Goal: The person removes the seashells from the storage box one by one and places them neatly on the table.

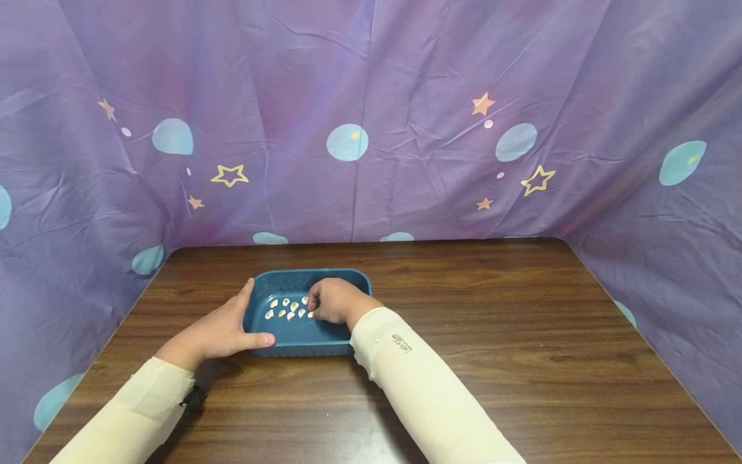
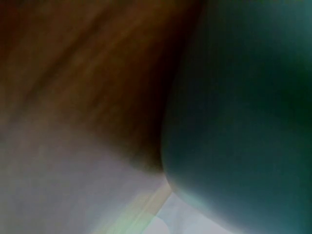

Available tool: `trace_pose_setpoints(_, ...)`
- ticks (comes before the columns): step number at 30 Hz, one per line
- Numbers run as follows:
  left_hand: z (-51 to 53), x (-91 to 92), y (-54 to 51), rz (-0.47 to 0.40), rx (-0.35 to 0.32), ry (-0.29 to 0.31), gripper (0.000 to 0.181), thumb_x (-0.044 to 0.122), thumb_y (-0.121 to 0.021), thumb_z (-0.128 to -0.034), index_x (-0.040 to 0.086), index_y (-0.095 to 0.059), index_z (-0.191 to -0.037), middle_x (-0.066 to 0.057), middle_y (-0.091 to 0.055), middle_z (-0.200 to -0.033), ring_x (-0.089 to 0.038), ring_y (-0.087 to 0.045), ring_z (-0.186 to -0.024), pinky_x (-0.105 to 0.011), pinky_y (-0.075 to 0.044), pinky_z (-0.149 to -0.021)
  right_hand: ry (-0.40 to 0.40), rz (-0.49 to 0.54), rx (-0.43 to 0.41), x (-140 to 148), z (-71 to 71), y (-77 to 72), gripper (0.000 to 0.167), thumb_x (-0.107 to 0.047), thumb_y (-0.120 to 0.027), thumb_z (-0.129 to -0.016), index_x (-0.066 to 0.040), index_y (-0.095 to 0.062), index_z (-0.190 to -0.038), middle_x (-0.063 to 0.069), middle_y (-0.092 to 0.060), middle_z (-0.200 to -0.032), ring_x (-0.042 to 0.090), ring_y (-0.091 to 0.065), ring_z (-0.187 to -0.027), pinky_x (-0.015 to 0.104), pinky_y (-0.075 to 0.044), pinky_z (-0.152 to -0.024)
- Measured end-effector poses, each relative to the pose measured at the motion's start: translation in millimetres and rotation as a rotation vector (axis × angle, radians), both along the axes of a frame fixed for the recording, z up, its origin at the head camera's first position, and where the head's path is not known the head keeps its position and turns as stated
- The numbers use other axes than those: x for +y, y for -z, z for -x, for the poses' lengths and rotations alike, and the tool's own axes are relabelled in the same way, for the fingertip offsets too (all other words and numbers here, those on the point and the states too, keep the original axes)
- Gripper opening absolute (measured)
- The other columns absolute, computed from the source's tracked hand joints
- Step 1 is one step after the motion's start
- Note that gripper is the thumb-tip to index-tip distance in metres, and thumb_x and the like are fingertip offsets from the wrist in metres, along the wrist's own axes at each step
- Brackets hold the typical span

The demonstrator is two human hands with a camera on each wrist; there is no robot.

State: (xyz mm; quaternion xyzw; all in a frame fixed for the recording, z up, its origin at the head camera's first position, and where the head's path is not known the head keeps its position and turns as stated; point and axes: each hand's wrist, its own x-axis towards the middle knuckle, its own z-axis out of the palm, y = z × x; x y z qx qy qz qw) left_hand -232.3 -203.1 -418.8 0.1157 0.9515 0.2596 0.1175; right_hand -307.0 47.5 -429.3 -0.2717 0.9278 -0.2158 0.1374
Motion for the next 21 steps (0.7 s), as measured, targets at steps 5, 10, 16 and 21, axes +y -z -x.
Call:
trace_pose_setpoints(5,0.6,-0.7,0.7,-0.004,-0.006,0.002,0.14,0.067,-0.08,-0.0837,-0.008,0.007,-0.164,-0.043,-0.023,-0.164,-0.054,-0.034,-0.15,-0.065,-0.034,-0.12,0.001,0.002,-0.014,0.1,-0.6,0.3,0.009,-0.015,-0.08,-0.094,-0.019,-0.073,-0.091,-0.006,-0.065,-0.079,0.01,-0.057,-0.074,0.029,-0.048,-0.073)
trace_pose_setpoints(10,1.0,-0.7,0.9,-0.007,-0.002,0.01,0.14,0.065,-0.08,-0.0841,-0.009,0.007,-0.164,-0.043,-0.022,-0.164,-0.054,-0.034,-0.15,-0.065,-0.034,-0.12,-0.004,-0.005,-0.006,0.0,-0.4,0.7,0.011,-0.014,-0.08,-0.093,-0.02,-0.072,-0.089,-0.007,-0.065,-0.079,0.011,-0.057,-0.074,0.029,-0.048,-0.074)
trace_pose_setpoints(16,0.8,-0.6,0.7,-0.006,0.014,0.017,0.138,0.063,-0.081,-0.0845,-0.011,0.006,-0.164,-0.044,-0.023,-0.163,-0.054,-0.035,-0.15,-0.065,-0.034,-0.119,-0.004,-0.007,0.006,-0.2,-0.2,0.9,0.011,-0.015,-0.081,-0.093,-0.02,-0.072,-0.09,-0.006,-0.065,-0.079,0.011,-0.057,-0.074,0.03,-0.048,-0.074)
trace_pose_setpoints(21,1.1,-0.7,1.2,-0.003,0.015,0.019,0.138,0.064,-0.08,-0.0845,-0.011,0.005,-0.163,-0.044,-0.023,-0.163,-0.054,-0.035,-0.15,-0.065,-0.034,-0.12,0.0,-0.008,0.008,-0.1,-0.6,0.5,0.011,-0.016,-0.081,-0.093,-0.019,-0.071,-0.09,-0.005,-0.063,-0.077,0.011,-0.056,-0.072,0.029,-0.047,-0.073)
